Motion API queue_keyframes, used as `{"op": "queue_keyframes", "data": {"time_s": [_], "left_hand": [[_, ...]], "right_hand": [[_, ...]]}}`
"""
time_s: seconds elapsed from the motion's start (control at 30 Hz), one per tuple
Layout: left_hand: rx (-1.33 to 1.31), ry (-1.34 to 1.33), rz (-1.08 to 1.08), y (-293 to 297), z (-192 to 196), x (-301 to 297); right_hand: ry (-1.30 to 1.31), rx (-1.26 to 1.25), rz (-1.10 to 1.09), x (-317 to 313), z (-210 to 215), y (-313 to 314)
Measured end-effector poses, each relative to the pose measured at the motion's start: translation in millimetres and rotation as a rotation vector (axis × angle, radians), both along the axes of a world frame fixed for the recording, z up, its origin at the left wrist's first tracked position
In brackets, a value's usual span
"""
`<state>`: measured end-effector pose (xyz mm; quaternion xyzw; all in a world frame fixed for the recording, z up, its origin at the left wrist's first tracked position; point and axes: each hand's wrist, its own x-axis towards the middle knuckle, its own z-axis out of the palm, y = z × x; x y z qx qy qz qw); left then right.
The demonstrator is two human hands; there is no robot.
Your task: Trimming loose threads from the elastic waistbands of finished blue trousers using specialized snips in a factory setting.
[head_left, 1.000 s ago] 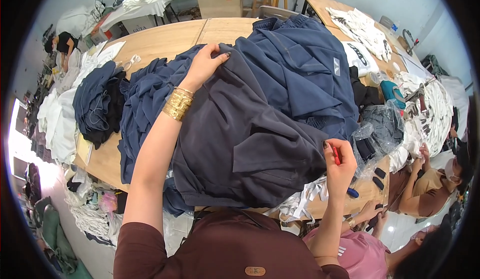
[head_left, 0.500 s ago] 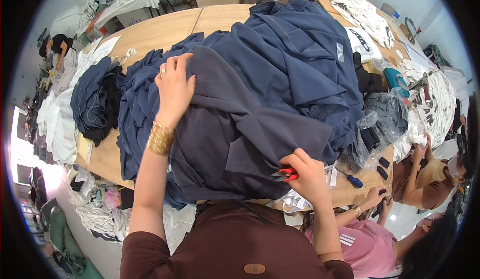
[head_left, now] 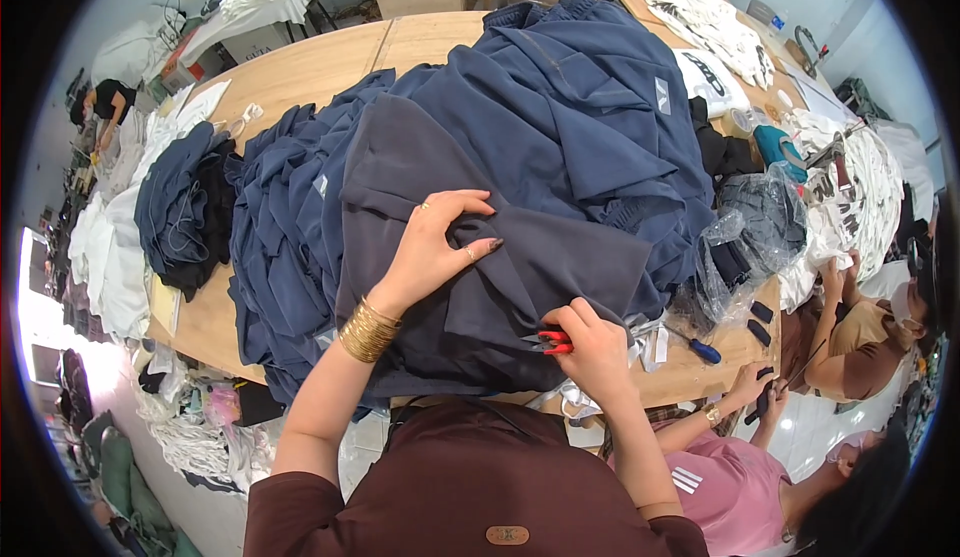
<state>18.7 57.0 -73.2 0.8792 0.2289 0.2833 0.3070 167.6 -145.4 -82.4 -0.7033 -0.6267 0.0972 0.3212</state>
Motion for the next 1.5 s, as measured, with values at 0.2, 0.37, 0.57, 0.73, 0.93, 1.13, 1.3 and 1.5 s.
{"op": "queue_keyframes", "data": {"time_s": [0.2,0.37,0.57,0.73,0.93,1.13,1.3,1.5], "left_hand": [[0.153,-0.158,0.21,-15.6,-16.7,-12.9],[0.15,-0.203,0.25,-23.8,-21.9,-14.0],[0.049,-0.308,0.33,-31.9,-31.8,-15.2],[0.039,-0.35,0.32,-32.1,-35.4,-10.7],[0.113,-0.254,0.28,-23.5,-24.6,-22.2],[0.114,-0.3,0.705,45.4,3.7,-79.4],[-0.398,-0.129,0.316,90.5,9.2,-106.1],[-0.517,0.137,0.028,83.8,25.4,-104.8]], "right_hand": [[0.291,0.209,-0.042,-0.3,31.4,29.2],[0.48,0.166,-0.107,-4.9,21.3,82.3],[0.557,0.037,-0.096,-15.1,7.3,107.2],[0.516,0.135,-0.158,-14.9,-10.3,110.8],[1.512,-0.048,-0.022,20.9,19.2,80.2],[1.109,-0.277,0.064,51.4,33.1,-9.2],[0.438,-0.37,0.036,38.1,34.3,-28.7],[0.489,-0.342,-0.012,27.7,55.3,-19.6]]}}
